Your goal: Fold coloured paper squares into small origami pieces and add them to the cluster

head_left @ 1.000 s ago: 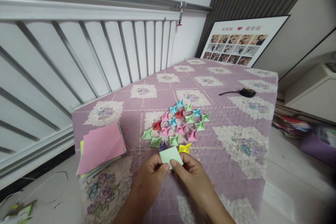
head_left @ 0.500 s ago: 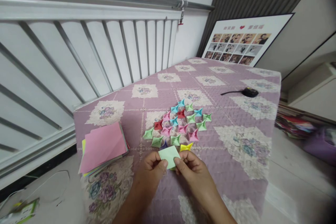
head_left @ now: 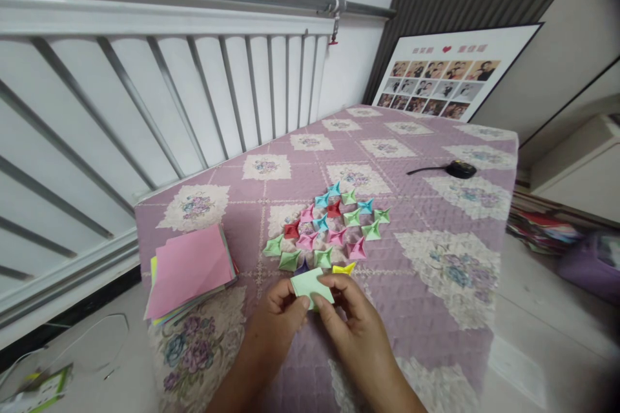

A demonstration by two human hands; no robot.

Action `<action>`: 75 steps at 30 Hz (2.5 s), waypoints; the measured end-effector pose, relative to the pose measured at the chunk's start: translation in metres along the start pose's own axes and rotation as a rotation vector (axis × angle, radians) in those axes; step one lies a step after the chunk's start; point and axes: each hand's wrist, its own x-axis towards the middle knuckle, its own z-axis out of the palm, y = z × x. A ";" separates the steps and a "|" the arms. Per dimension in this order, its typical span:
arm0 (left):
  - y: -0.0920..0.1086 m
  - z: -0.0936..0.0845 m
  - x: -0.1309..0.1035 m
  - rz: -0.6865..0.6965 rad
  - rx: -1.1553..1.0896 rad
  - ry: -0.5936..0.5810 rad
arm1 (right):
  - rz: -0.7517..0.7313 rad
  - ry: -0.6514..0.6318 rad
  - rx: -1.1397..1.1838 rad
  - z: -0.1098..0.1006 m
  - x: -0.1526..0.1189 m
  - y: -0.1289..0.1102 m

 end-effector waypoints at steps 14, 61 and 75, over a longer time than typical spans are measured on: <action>0.000 -0.001 -0.002 0.034 -0.075 -0.050 | -0.045 -0.035 -0.095 -0.003 0.003 -0.005; -0.002 -0.010 0.004 0.078 -0.107 0.175 | 0.279 -0.141 0.116 -0.006 0.006 -0.005; -0.004 -0.013 0.000 0.103 -0.077 0.276 | 0.324 -0.184 0.182 -0.008 0.007 0.003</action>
